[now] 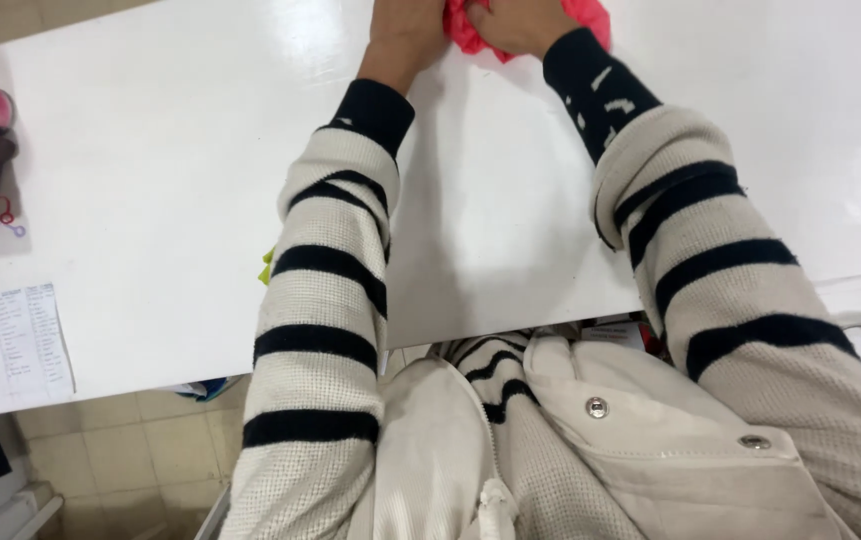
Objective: Wiping a store counter with cleaning cloths.
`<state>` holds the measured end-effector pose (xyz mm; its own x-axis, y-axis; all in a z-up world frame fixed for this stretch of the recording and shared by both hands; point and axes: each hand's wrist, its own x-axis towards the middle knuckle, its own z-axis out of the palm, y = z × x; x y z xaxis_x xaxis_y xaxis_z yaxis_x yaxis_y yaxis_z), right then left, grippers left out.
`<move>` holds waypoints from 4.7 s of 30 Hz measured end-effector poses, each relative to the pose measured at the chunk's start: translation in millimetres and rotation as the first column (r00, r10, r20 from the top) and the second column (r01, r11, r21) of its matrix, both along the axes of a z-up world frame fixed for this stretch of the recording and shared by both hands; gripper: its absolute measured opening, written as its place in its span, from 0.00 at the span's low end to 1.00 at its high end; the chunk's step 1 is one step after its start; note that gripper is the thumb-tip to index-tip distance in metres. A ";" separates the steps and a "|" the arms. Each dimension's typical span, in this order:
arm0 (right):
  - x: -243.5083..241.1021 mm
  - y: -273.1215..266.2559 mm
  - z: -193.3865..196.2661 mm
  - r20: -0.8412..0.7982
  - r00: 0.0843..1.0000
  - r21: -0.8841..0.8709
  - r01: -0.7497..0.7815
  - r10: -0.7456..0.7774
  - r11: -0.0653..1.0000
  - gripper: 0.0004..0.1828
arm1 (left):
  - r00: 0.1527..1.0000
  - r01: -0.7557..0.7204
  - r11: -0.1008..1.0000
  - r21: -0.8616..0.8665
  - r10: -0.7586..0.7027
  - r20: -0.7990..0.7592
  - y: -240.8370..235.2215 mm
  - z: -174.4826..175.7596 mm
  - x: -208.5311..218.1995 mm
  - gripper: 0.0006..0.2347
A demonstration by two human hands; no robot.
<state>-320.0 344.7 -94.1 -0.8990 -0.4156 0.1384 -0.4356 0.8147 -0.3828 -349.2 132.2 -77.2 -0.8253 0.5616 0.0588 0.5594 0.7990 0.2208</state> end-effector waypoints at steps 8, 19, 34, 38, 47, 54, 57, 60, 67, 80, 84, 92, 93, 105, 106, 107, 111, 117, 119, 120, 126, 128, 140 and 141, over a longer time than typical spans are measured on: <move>144.4 -28.8 47.8 -0.166 0.986 -0.009 0.023 -0.024 1.000 0.36 | 0.959 0.168 0.978 0.127 -0.132 -0.251 -23.3 -7.4 98.8 0.16; 406.9 -58.2 74.8 -0.008 1.000 0.064 -0.021 0.022 0.998 0.39 | 0.931 0.334 0.936 0.110 -0.308 -0.197 -78.9 33.5 399.9 0.23; 125.1 -14.3 52.4 -0.093 0.992 0.189 -0.064 0.082 0.980 0.35 | 0.983 0.167 0.985 -0.036 -0.169 -0.072 -8.2 2.5 113.4 0.22; 29.5 -4.1 40.4 -0.127 0.990 0.173 -0.044 0.066 0.984 0.35 | 0.997 0.082 0.996 -0.032 -0.082 0.003 3.8 4.9 23.8 0.23; -40.9 2.2 44.8 -0.081 0.996 0.011 -0.022 0.023 1.000 0.34 | 0.997 -0.058 0.998 0.018 0.057 0.047 21.0 8.6 -38.9 0.25; 14.3 10.3 23.3 -0.176 0.984 0.049 0.041 -0.032 0.998 0.32 | 0.998 -0.044 0.999 0.004 0.044 -0.037 28.9 -9.1 -1.4 0.22; 70.3 12.6 29.0 -0.164 0.985 0.040 0.052 -0.045 0.998 0.34 | 0.999 0.023 0.999 -0.022 -0.024 -0.025 28.7 -1.5 45.1 0.22; 139.7 13.7 39.1 -0.132 0.988 0.043 0.083 -0.077 0.996 0.34 | 0.996 0.086 0.995 -0.052 -0.085 0.030 28.9 9.6 104.1 0.23; 310.6 4.6 49.5 -0.127 0.986 0.029 0.113 -0.109 0.993 0.35 | 0.958 0.273 0.961 0.036 -0.275 0.077 8.4 14.2 254.3 0.22; 463.8 -18.0 74.0 -0.065 0.997 -0.183 0.018 -0.030 0.983 0.35 | 0.944 0.319 0.925 0.207 -0.291 -0.154 -35.0 34.5 430.9 0.20; 458.8 -16.5 115.8 0.058 0.998 -0.319 0.041 -0.024 0.947 0.33 | 0.968 0.246 0.885 0.394 -0.245 -0.053 -43.5 74.5 424.9 0.15; 456.4 -7.0 140.4 0.256 0.962 -0.848 0.269 -0.090 0.457 0.30 | 0.682 -0.474 0.420 0.774 -0.380 0.624 -34.6 45.6 402.0 0.11; 457.2 -2.1 137.2 0.258 0.962 -0.848 0.272 -0.094 0.455 0.30 | 0.680 -0.474 0.423 0.772 -0.382 0.626 -34.3 46.1 399.9 0.11; 472.9 -20.9 113.8 0.048 0.986 -0.668 0.148 -0.157 0.729 0.52 | 0.489 -0.509 0.421 0.751 -0.577 0.655 -20.3 35.9 420.9 0.14; 476.6 -34.5 105.9 -0.044 0.990 -0.523 0.094 -0.136 0.847 0.60 | 0.507 -0.425 0.482 0.766 -0.574 0.643 -18.8 32.7 426.3 0.16; 478.6 -46.7 97.7 -0.119 0.988 -0.352 0.049 -0.097 0.935 0.68 | 0.525 -0.336 0.535 0.775 -0.577 0.625 -16.8 29.3 431.3 0.19; 495.4 -50.3 81.0 -0.127 0.970 -0.291 0.164 -0.208 0.943 0.61 | 0.437 -0.294 0.655 0.696 -0.556 0.708 -26.1 21.9 450.2 0.20; 521.3 -54.4 74.5 0.009 0.971 -0.485 0.212 -0.238 0.849 0.52 | 0.360 -0.366 0.638 0.677 -0.574 0.736 -37.6 28.9 474.3 0.14; 531.3 -59.4 69.5 0.090 0.965 -0.451 0.262 -0.248 0.853 0.47 | 0.355 -0.325 0.638 0.699 -0.603 0.715 -47.6 24.9 481.6 0.10; 535.4 -60.8 65.2 0.096 0.962 -0.453 0.272 -0.258 0.849 0.47 | 0.345 -0.321 0.643 0.695 -0.604 0.719 -48.2 25.7 484.5 0.10; 560.6 -50.0 32.0 0.148 0.930 -0.316 0.367 -0.337 0.875 0.36 | 0.549 -0.147 0.869 0.473 -0.326 0.770 -48.1 71.4 496.5 0.13; 570.8 -37.3 30.8 0.125 0.888 -0.326 0.458 -0.443 0.827 0.30 | 0.682 -0.165 0.871 0.462 -0.237 0.692 -57.9 78.3 490.4 0.25; 594.1 -81.9 45.5 0.112 0.832 -0.438 0.533 -0.544 0.724 0.33 | 0.352 -0.396 0.585 0.708 -0.615 0.706 -20.8 -37.8 539.0 0.27; 595.5 -81.7 44.2 0.114 0.831 -0.438 0.534 -0.544 0.723 0.33 | 0.351 -0.396 0.587 0.706 -0.614 0.707 -21.3 -46.1 537.3 0.27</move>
